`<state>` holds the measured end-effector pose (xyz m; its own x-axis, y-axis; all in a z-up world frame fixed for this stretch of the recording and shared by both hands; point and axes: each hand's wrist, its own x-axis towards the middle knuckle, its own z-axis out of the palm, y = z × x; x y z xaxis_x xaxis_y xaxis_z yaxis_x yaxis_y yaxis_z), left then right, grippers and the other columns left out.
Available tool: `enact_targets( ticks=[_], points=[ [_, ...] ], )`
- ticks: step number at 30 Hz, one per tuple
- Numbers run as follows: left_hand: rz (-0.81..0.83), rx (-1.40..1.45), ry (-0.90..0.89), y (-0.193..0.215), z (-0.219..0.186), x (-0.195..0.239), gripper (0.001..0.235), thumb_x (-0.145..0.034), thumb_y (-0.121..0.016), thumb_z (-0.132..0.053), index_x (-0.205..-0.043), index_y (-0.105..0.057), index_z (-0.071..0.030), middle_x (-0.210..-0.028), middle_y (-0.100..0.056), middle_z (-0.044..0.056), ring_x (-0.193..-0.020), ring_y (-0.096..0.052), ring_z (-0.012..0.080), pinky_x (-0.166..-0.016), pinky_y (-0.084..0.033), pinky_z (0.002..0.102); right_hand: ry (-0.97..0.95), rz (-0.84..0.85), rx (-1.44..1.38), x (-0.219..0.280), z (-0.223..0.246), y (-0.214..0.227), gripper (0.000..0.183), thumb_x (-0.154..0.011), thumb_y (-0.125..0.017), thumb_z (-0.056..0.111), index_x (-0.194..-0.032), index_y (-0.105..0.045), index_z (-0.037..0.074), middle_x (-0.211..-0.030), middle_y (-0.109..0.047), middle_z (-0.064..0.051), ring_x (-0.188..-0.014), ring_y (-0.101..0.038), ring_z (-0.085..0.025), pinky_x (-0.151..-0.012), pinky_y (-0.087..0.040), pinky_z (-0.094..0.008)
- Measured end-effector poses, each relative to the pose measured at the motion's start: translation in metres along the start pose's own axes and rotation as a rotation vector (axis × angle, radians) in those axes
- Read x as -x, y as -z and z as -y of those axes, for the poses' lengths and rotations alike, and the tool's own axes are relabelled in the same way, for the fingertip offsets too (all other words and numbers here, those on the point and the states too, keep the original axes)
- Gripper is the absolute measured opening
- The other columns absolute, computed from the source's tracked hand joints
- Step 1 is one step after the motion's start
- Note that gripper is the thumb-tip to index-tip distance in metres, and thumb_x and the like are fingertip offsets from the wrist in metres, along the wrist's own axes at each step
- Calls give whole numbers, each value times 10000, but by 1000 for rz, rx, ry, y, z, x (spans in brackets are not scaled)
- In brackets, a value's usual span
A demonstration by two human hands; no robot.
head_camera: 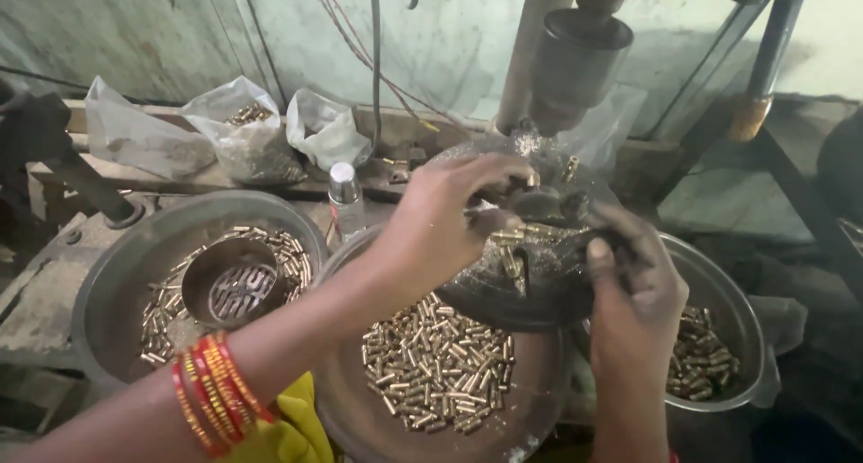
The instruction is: Operating an industrial press machine to process small brass metal components.
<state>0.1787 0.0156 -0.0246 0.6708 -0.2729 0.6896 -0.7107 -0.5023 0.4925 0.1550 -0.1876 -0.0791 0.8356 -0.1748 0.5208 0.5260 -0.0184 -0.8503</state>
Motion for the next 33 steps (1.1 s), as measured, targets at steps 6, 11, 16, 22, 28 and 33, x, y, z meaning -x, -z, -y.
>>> enact_targets(
  ticks=[6, 11, 16, 22, 28, 33],
  points=[
    [25, 95, 81, -18, 5, -10, 342, -809, -828, -68, -1139, -743, -86, -1016, -769, 127, -890, -754, 286, -805, -580, 374, -41, -23, 103, 1, -3, 0, 309, -979, -619, -26, -1286, -656, -8, -1216, -696, -48, -1107, -640, -90, -964, -500, -228],
    [47, 194, 97, -15, 2, 9, 292, -849, -735, 23, -1106, -769, -110, -1030, -791, 95, -902, -792, 234, -793, -615, 336, -14, -28, 229, 2, 2, 2, 274, -980, -648, 0, -1251, -687, 12, -1163, -685, -31, -1020, -628, -74, -885, -484, -200],
    [114, 140, 60, 7, -6, 26, 366, -807, -714, 62, -1117, -780, -121, -1021, -779, 114, -897, -769, 271, -785, -606, 351, -86, -53, 244, 2, 5, 2, 264, -964, -657, 19, -1224, -702, 23, -1114, -698, -21, -942, -620, -78, -823, -479, -210],
    [154, 108, 63, 21, -7, 36, 330, -821, -733, 15, -1129, -751, -100, -1005, -760, 138, -882, -754, 313, -751, -595, 370, -40, -13, 133, 4, -8, 4, 265, -977, -634, 9, -1237, -686, 12, -1107, -672, -31, -1007, -636, -87, -902, -501, -217],
    [172, 154, 127, 24, -9, 31, 260, -846, -726, 4, -1094, -710, -73, -954, -768, 125, -852, -767, 295, -731, -589, 368, -52, -16, 181, 3, -1, 4, 258, -972, -634, 8, -1223, -694, 17, -1106, -673, -41, -1001, -642, -95, -880, -501, -226],
    [188, 171, 241, 23, -9, 26, 242, -841, -737, -5, -1069, -684, -65, -913, -784, 100, -793, -776, 249, -698, -587, 352, -58, -15, 223, 5, -1, 4, 262, -970, -633, 11, -1223, -699, 23, -1102, -680, -50, -1013, -654, -100, -898, -499, -228]
  ],
)
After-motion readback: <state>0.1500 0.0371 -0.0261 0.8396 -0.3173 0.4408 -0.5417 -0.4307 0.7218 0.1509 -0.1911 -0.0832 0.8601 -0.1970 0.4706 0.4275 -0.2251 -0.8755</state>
